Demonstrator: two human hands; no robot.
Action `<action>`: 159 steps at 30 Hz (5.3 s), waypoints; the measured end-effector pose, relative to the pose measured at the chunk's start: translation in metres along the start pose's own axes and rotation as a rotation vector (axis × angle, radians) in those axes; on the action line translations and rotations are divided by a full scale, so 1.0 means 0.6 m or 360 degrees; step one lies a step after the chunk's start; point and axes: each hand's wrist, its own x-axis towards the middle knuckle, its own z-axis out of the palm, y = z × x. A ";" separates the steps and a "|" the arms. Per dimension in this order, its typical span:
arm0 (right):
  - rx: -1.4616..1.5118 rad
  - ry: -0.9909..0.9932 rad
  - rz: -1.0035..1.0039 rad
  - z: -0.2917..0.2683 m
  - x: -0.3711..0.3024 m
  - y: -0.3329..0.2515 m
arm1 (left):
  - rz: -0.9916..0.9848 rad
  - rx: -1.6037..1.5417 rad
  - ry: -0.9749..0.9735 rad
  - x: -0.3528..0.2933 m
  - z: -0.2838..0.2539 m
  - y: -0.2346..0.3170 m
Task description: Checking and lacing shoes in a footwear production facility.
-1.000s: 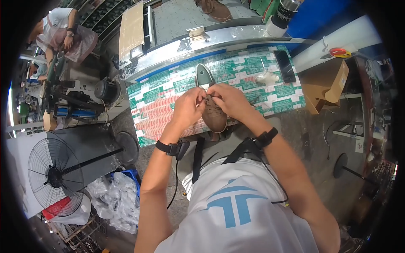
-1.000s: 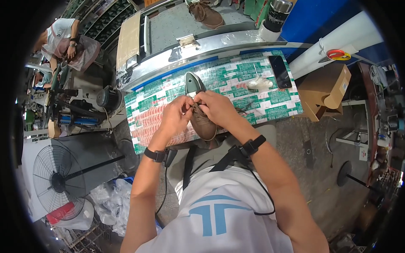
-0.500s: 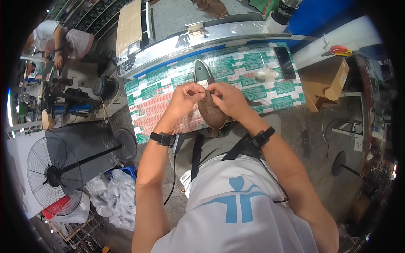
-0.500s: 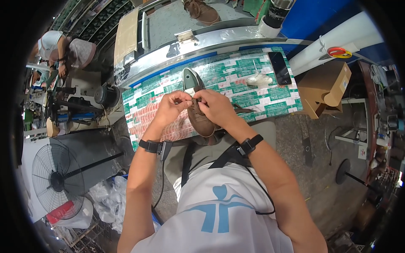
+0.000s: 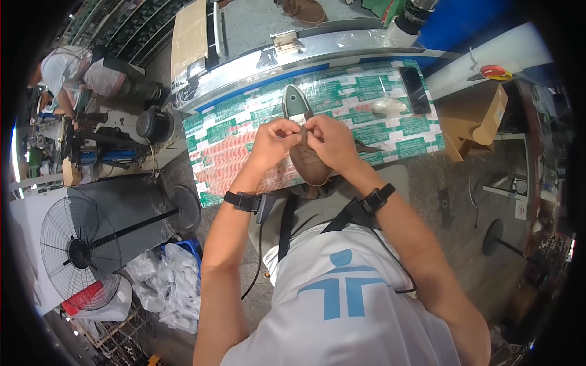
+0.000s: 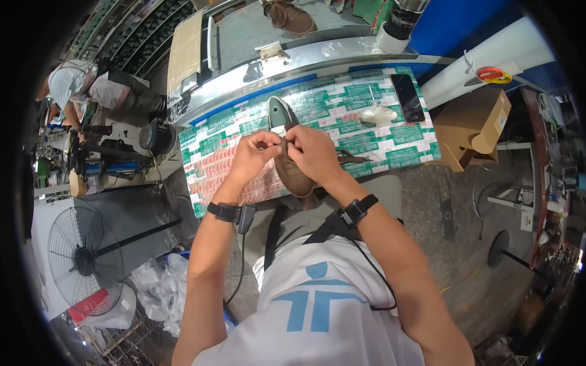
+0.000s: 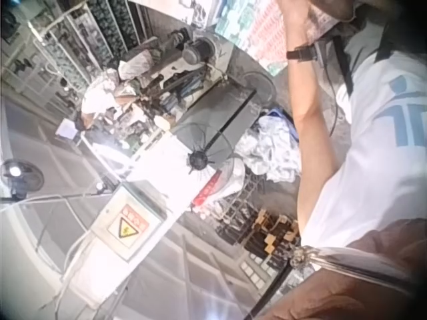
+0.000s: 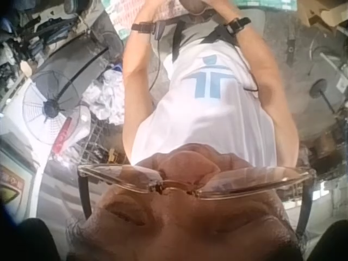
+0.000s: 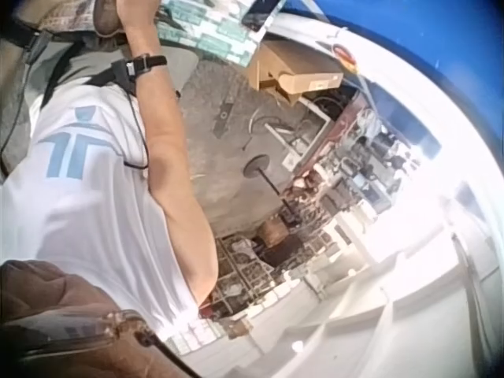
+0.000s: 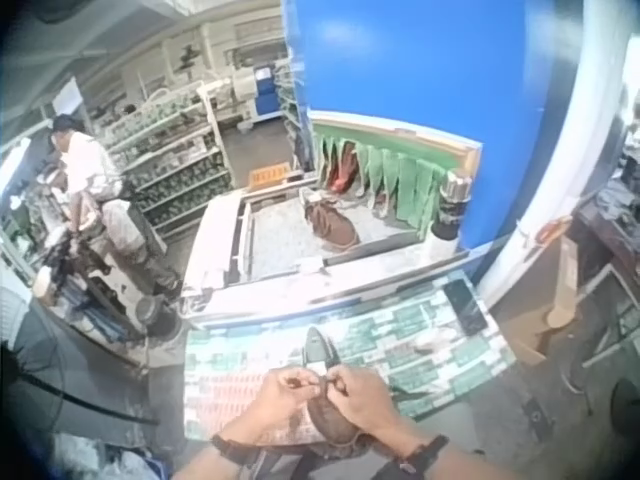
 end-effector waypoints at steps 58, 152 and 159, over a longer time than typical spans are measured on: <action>0.0821 -0.0636 0.0783 -0.172 -0.063 0.022 | 0.0071 0.0651 -0.0307 0.051 -0.043 0.072; -0.0972 -0.0180 0.0237 -0.165 -0.086 0.174 | -0.0343 -0.0247 0.0669 -0.007 0.106 0.032; -0.0998 -0.0155 0.0024 -0.171 -0.066 0.179 | 0.0074 -0.0409 0.0853 0.040 -0.098 0.132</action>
